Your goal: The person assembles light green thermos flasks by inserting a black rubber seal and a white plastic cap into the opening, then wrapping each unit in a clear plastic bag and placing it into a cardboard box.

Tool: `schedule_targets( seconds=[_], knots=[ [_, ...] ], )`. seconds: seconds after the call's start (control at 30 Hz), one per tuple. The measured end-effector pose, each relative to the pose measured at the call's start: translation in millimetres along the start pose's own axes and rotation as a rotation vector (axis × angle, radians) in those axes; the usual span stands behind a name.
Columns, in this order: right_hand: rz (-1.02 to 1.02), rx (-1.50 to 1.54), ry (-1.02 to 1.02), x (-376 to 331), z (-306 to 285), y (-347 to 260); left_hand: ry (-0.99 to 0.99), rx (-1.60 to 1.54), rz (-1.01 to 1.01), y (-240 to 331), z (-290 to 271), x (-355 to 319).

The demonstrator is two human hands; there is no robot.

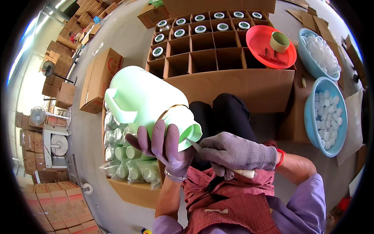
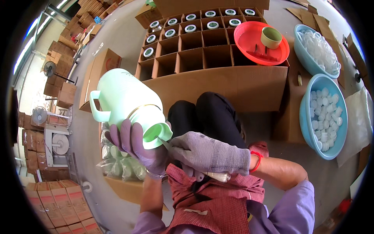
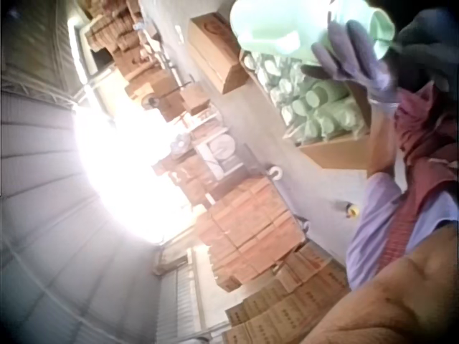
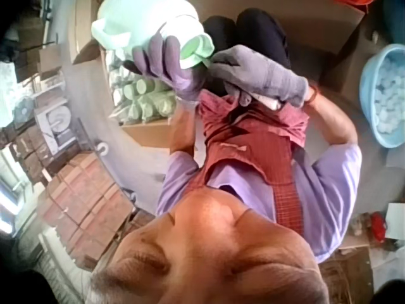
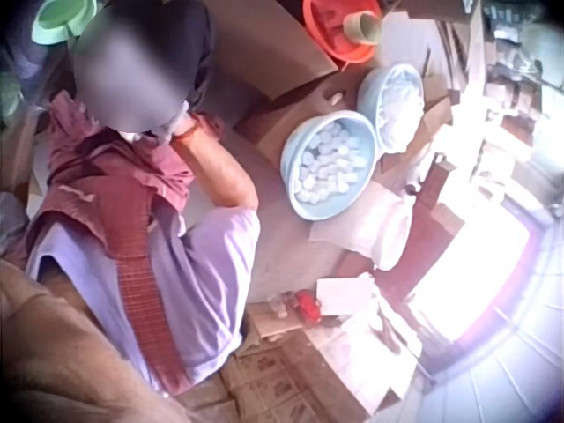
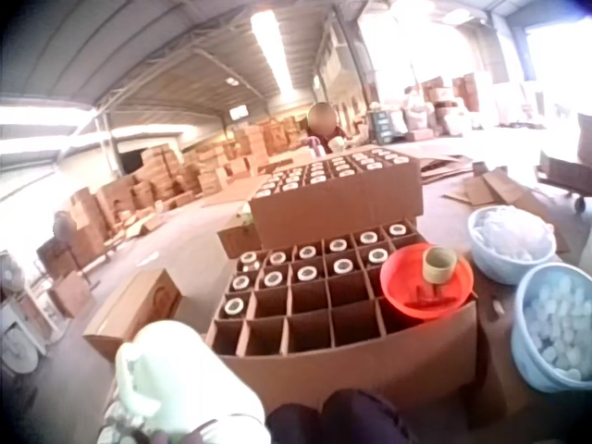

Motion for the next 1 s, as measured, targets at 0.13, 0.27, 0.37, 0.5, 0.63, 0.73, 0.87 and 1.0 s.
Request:
schedule_targets(
  seconds=[0.13,0.27,0.37,0.5,0.63,0.73,0.87,1.0],
  knots=[
    [0.041,0.323,-0.143,6,14,11,0.041,-0.040,-0.024,1,4,-1],
    [-0.003,0.767,-0.262,14,34,22,0.205,-0.082,-0.134,4,15,-2],
    [-0.143,1.208,-0.622,25,60,23,0.281,-0.082,-0.106,-5,24,-15],
    [-0.333,1.671,-1.018,20,80,0,0.190,-0.146,-0.172,2,22,-13],
    [-0.457,1.525,-0.768,30,64,14,0.162,-0.177,-0.175,12,22,-1],
    [-0.372,1.271,-0.547,22,41,11,0.140,-0.176,-0.240,5,29,3],
    [-0.252,0.969,-0.258,11,20,3,0.114,-0.151,-0.172,7,27,4],
    [-0.329,0.807,-0.173,9,9,-10,0.061,-0.067,0.000,-2,39,-15]
  ],
)
Point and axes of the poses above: each hand's wrist, its own x-axis towards the middle knuckle, its own z-axis out of the palm, y = z × x, the point moved 7 cm from there along x, towards the middle knuckle, and after that the axes turned 11 degrees about x, right-handed, at the moved point
